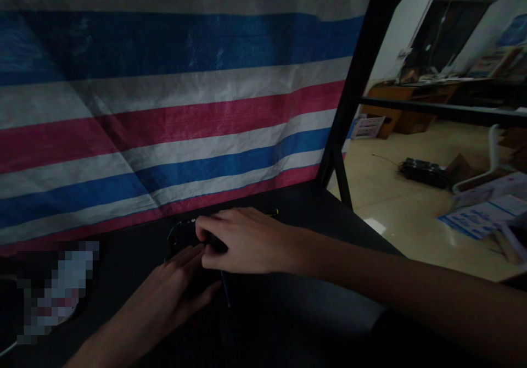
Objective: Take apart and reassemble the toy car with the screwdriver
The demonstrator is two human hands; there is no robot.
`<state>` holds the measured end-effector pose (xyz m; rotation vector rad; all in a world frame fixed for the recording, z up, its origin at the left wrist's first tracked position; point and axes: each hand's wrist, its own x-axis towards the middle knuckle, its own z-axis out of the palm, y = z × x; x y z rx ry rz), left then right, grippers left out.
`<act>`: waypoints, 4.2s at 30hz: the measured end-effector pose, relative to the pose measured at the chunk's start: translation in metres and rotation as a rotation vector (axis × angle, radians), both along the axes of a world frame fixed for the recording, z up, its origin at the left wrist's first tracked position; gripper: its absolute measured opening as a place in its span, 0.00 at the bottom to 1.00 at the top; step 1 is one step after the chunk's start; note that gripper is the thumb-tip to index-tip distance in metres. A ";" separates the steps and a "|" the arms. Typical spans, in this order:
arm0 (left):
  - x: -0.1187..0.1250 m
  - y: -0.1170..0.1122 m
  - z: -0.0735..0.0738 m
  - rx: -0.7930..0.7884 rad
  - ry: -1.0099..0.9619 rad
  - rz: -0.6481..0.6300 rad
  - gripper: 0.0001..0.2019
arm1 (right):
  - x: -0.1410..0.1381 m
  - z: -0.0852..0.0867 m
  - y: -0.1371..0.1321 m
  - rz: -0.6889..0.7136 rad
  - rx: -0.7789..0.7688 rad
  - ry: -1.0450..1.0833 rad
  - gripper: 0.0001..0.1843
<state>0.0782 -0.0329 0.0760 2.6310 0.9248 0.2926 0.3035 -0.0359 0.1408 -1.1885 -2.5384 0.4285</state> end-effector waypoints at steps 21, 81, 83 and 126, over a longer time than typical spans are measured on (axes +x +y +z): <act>-0.001 -0.001 0.001 -0.017 -0.021 -0.003 0.16 | -0.001 0.003 -0.003 0.015 -0.026 -0.004 0.13; 0.003 0.004 0.004 -0.030 0.027 0.071 0.15 | -0.001 -0.001 -0.003 0.103 -0.010 0.082 0.10; 0.004 0.003 0.005 -0.024 0.035 0.078 0.16 | -0.004 -0.003 -0.003 0.087 0.013 0.079 0.10; 0.004 0.000 0.009 -0.023 0.047 0.060 0.17 | -0.005 -0.002 -0.003 -0.021 0.050 -0.062 0.05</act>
